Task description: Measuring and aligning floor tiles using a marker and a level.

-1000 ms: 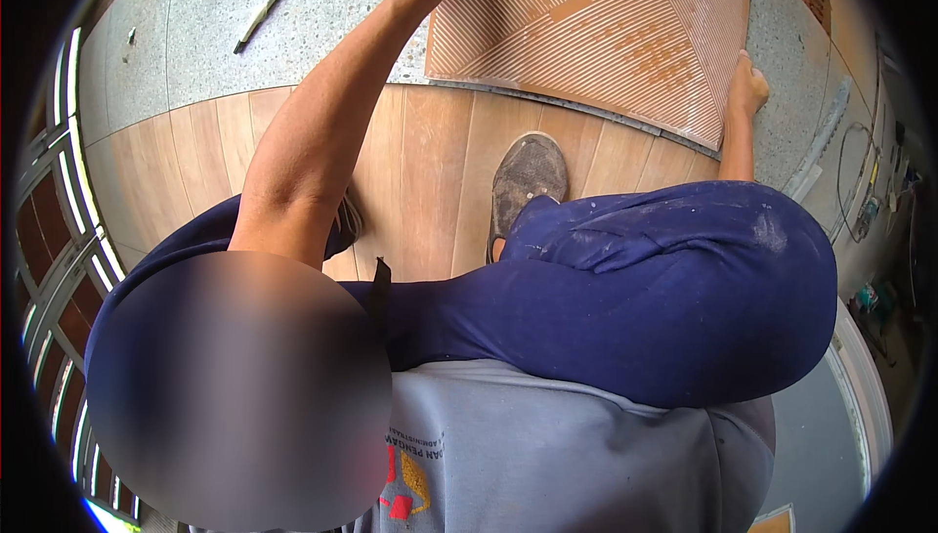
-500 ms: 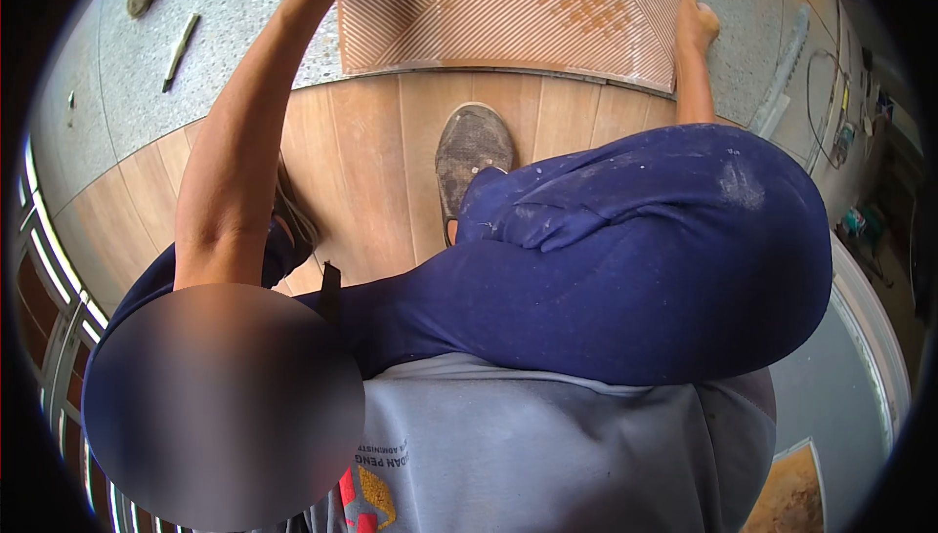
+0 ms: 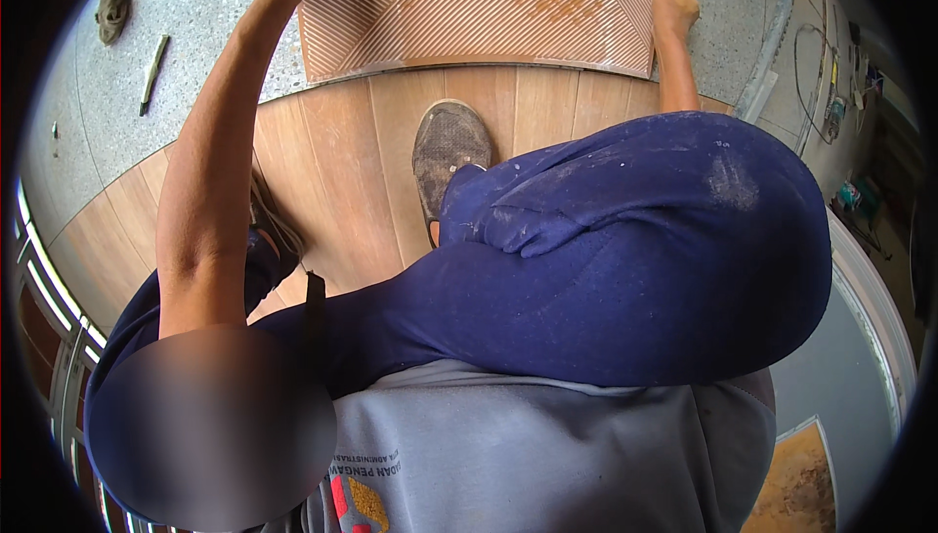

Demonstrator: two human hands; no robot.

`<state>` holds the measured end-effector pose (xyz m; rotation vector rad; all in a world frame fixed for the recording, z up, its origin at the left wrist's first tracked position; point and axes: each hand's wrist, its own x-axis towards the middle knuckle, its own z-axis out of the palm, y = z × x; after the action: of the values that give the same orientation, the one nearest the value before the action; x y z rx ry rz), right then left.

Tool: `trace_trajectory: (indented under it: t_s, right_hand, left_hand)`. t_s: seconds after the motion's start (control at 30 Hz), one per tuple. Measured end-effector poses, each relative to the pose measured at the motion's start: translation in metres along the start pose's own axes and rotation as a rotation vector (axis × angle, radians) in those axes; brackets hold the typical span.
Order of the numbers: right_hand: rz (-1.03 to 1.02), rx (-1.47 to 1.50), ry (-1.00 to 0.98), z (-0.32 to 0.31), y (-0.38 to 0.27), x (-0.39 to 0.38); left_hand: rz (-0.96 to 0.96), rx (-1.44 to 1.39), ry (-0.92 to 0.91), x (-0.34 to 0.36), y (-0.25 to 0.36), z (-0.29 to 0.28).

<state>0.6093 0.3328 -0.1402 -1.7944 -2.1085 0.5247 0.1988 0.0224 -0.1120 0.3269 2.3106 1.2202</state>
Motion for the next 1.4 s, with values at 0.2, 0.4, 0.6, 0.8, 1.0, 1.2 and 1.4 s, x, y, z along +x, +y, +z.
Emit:
trace_trajectory:
  t_s: [0.2,0.4,0.6,0.8,1.0,1.2,1.4]
  right_hand:
    - [-0.045,-0.055,-0.012,-0.002,0.003,0.002]
    - [-0.112,-0.146,0.005,0.0,0.008,0.006]
    - [-0.163,-0.095,-0.032,-0.002,0.012,0.002]
    - [-0.143,-0.081,-0.044,-0.004,0.013,0.001]
    - [-0.153,-0.07,-0.06,-0.006,0.012,0.0]
    - [-0.205,-0.175,-0.045,-0.01,0.027,0.013]
    - [-0.156,-0.236,-0.181,-0.022,0.003,-0.029]
  left_hand:
    - [-0.018,0.044,-0.071,-0.001,0.007,-0.003]
    - [-0.002,0.115,-0.051,0.002,0.006,-0.004]
    - [0.017,0.094,-0.068,-0.004,0.009,-0.006]
    - [0.032,0.137,-0.054,-0.008,0.009,-0.005]
    - [0.026,0.113,-0.045,-0.004,0.004,-0.007]
    - [0.039,0.279,-0.1,0.014,0.001,-0.004]
    - [0.354,0.763,-0.36,0.001,0.01,-0.063]
